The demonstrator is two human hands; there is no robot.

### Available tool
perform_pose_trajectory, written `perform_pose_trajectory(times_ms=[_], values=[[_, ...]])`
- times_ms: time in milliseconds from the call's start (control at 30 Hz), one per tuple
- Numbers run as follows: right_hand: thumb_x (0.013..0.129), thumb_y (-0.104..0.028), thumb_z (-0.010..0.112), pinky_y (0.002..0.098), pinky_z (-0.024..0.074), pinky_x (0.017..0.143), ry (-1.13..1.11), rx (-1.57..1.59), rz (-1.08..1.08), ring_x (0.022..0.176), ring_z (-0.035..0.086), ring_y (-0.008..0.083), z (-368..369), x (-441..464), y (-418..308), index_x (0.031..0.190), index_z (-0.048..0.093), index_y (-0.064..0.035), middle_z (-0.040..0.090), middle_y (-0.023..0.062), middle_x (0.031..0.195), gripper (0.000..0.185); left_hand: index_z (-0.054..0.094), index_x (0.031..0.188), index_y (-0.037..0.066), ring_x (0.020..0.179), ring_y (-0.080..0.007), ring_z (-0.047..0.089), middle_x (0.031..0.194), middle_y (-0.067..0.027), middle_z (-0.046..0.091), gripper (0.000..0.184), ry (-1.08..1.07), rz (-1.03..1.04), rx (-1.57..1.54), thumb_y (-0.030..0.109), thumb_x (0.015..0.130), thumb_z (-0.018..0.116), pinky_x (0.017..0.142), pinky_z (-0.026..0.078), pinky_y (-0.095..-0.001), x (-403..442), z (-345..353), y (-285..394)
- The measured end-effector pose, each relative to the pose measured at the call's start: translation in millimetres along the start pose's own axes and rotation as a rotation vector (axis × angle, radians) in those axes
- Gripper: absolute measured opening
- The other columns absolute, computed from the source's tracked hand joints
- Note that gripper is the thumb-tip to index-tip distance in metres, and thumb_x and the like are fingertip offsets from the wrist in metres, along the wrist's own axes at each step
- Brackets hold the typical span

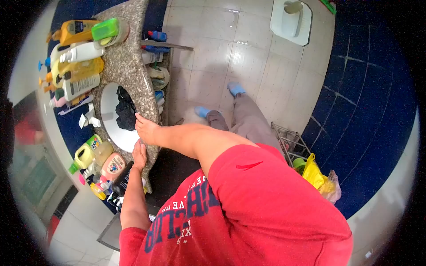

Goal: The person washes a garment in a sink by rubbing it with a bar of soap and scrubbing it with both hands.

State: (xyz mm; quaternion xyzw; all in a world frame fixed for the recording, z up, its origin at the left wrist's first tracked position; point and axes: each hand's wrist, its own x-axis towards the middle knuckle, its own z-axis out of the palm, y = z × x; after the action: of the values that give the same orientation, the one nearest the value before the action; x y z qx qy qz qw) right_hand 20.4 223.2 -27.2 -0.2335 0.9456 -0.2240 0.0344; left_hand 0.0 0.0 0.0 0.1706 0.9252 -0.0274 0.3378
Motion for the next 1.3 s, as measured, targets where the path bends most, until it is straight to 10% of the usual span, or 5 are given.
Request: perform_pose_trajectory(times_ms=[967, 1300], values=[[0.086, -0.036, 0.050, 0.0590, 0.0033, 0.114, 0.079, -0.065, -0.090, 0.125, 0.042, 0.0288, 16, -6, 11, 0.116, 0.066, -0.0091, 0.058, 0.0095, 0.123, 0.044, 0.041, 0.131, -0.002, 0.114, -0.0442, 0.049, 0.123, -0.0264, 0.052, 0.055, -0.021, 0.158, -0.161, 0.042, 0.099, 0.032, 0.096, 0.038, -0.0455, 13, 7, -10], [0.090, -0.043, 0.047, 0.0631, 0.0076, 0.110, 0.024, -0.077, -0.241, 0.127, 0.042, 0.0350, 11, -4, 17, 0.126, 0.060, -0.0125, 0.056, 0.0110, 0.130, 0.049, 0.039, 0.137, -0.001, 0.131, -0.0412, 0.033, 0.140, -0.0252, 0.039, 0.051, -0.104, 0.063, 0.021, 0.033, 0.099, 0.035, 0.111, 0.024, -0.0427, -8, 18, -77]])
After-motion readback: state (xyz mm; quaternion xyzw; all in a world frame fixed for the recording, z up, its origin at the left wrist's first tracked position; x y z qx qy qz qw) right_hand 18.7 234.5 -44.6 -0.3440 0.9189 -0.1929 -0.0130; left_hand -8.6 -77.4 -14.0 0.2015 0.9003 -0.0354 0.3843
